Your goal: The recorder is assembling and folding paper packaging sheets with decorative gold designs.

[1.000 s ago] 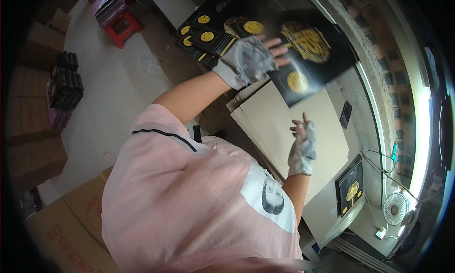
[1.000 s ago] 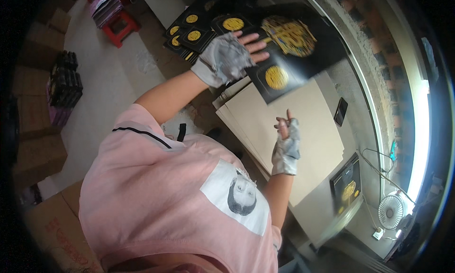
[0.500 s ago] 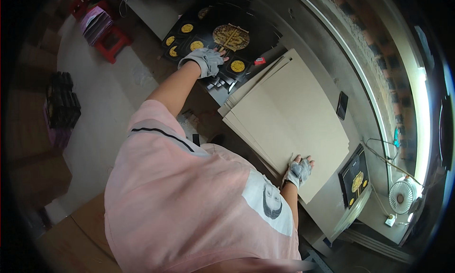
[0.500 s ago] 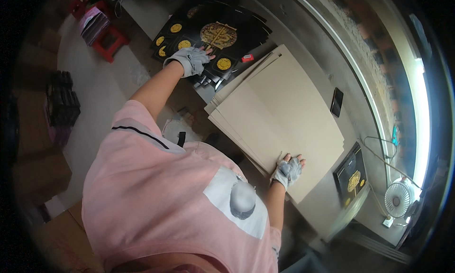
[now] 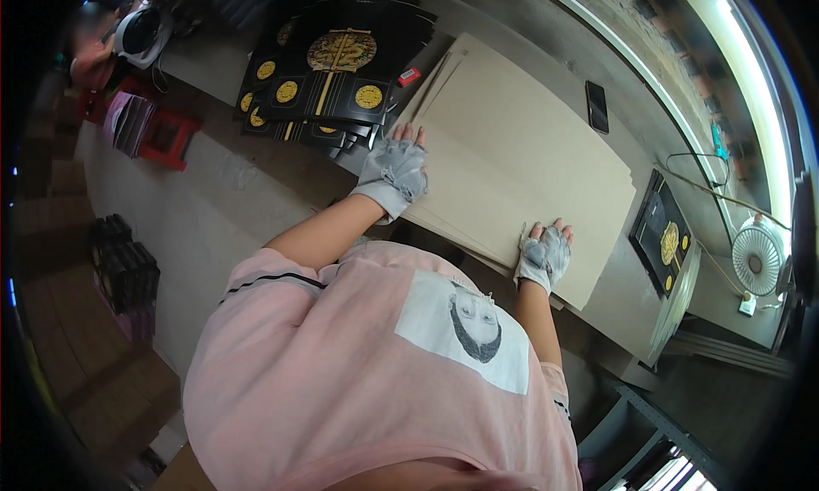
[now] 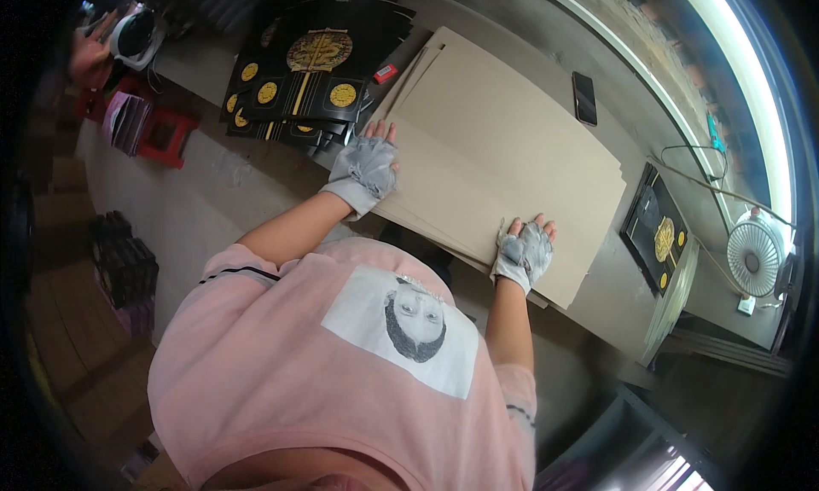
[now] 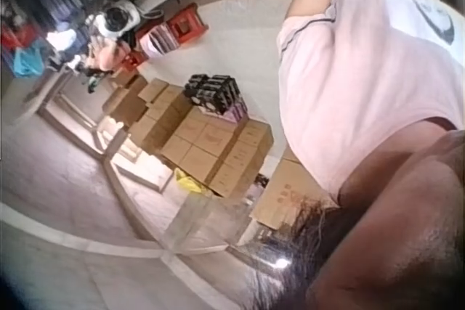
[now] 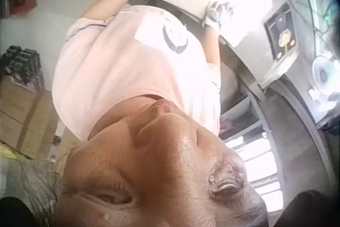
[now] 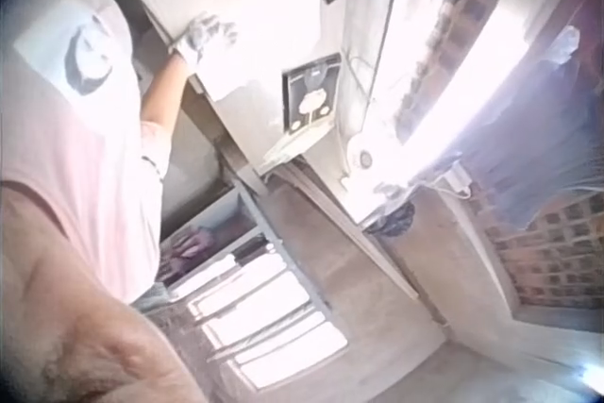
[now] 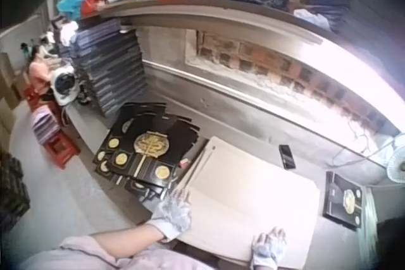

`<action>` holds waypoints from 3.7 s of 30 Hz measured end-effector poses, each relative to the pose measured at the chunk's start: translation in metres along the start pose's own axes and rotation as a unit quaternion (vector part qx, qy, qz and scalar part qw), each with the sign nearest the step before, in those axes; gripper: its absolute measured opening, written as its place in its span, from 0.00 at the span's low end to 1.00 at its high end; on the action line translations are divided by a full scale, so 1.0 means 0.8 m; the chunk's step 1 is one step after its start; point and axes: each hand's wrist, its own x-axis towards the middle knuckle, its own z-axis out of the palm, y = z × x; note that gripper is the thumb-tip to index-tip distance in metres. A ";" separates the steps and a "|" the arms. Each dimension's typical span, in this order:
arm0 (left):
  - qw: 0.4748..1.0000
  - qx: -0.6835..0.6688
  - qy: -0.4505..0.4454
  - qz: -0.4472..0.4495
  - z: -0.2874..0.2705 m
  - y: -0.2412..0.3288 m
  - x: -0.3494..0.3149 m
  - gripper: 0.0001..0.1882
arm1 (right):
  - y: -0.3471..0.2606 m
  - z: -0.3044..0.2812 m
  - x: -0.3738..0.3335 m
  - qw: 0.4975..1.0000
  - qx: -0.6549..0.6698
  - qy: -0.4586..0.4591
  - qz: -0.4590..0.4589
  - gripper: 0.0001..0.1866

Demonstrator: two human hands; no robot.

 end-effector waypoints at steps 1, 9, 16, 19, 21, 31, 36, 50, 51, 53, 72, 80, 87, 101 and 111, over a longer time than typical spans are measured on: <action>1.000 0.007 0.003 0.014 -0.006 0.007 0.000 0.40 | 0.001 0.000 -0.001 1.000 0.001 0.002 0.003 0.35; 0.996 -0.058 0.066 -0.034 -0.010 0.012 0.059 0.35 | -0.004 -0.013 -0.005 1.000 0.003 0.006 0.015 0.35; 0.921 -0.335 0.144 -0.135 0.091 -0.051 0.133 0.17 | -0.012 -0.018 -0.002 0.999 0.021 0.023 -0.012 0.34; 0.968 -0.205 0.101 -0.100 0.025 -0.001 0.150 0.17 | 0.000 -0.011 -0.005 1.000 0.011 0.016 0.017 0.34; 0.998 -0.029 -0.047 -0.040 -0.024 0.009 0.155 0.19 | -0.001 -0.010 -0.005 1.000 0.012 0.015 0.013 0.34; 0.896 -0.225 -0.328 -0.197 -0.058 -0.010 0.247 0.30 | 0.004 -0.002 -0.004 0.999 0.031 0.006 0.017 0.36; 0.983 -0.143 -0.037 -0.113 -0.031 -0.014 0.247 0.33 | 0.002 -0.005 -0.002 0.999 0.038 -0.004 0.018 0.36; 0.867 -0.499 0.009 -0.004 -0.035 -0.033 0.207 0.23 | 0.006 -0.003 -0.001 0.999 0.027 -0.029 0.023 0.37; 0.855 -0.516 0.039 -0.024 -0.041 -0.023 0.196 0.27 | 0.006 -0.001 -0.001 0.999 0.027 -0.032 0.024 0.37; 0.861 -0.508 -0.028 -0.025 -0.015 -0.029 0.212 0.32 | 0.006 0.002 -0.001 1.000 0.024 -0.009 0.015 0.37; 0.983 -0.019 0.057 0.173 0.023 0.205 0.153 0.38 | 0.006 -0.004 0.034 0.971 0.232 -0.059 -0.010 0.30; 0.988 0.052 0.039 0.142 0.026 0.224 0.144 0.36 | -0.038 -0.026 0.063 0.892 0.339 -0.292 -0.072 0.30; 0.941 -0.144 0.120 0.281 0.058 0.148 0.124 0.36 | -0.039 0.025 0.069 0.929 0.263 -0.241 -0.096 0.25; 0.937 0.095 -0.070 0.329 0.016 0.132 -0.007 0.41 | -0.041 0.008 0.062 0.784 0.523 -0.328 0.060 0.14; 0.937 0.116 -0.044 0.325 0.025 0.134 -0.009 0.40 | -0.033 -0.020 0.064 0.782 0.497 -0.370 0.067 0.15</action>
